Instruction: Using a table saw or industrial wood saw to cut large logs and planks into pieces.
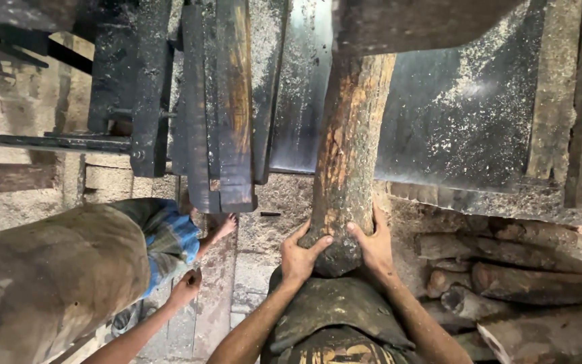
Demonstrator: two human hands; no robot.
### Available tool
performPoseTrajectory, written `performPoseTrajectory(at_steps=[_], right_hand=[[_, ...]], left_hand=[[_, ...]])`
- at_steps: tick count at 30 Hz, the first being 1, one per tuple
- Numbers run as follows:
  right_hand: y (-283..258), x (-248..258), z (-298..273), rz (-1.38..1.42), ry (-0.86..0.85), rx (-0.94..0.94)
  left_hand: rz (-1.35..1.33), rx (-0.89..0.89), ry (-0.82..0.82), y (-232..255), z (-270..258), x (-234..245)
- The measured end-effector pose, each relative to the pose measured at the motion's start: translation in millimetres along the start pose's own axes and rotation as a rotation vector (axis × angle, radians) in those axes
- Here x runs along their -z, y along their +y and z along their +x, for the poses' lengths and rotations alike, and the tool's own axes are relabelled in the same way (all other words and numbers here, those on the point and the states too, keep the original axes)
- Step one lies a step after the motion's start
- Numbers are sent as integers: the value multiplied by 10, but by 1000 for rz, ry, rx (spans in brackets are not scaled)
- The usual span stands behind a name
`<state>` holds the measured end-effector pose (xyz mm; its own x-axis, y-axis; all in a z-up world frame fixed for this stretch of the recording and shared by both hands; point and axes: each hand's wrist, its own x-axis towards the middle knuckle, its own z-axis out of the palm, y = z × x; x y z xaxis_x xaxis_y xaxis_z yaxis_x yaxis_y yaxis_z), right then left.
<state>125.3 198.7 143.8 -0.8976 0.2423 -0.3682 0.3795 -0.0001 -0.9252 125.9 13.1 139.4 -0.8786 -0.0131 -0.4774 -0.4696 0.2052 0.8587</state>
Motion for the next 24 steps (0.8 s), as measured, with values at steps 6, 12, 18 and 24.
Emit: performPoseTrajectory(at_steps=[6,12,18,24], right_hand=[[120,64,88,-172,36,111],[-142,6,142,48,19,-12],[-6,43,250,-67,25,67],[-137,48,324,-134,27,79]], left_hand=[[-64,-13,-40,85,68,-5],[-83,14,-34,38,120,-36],[-6,66,5,117,183,-51],[3,14,13,107,306,-82]])
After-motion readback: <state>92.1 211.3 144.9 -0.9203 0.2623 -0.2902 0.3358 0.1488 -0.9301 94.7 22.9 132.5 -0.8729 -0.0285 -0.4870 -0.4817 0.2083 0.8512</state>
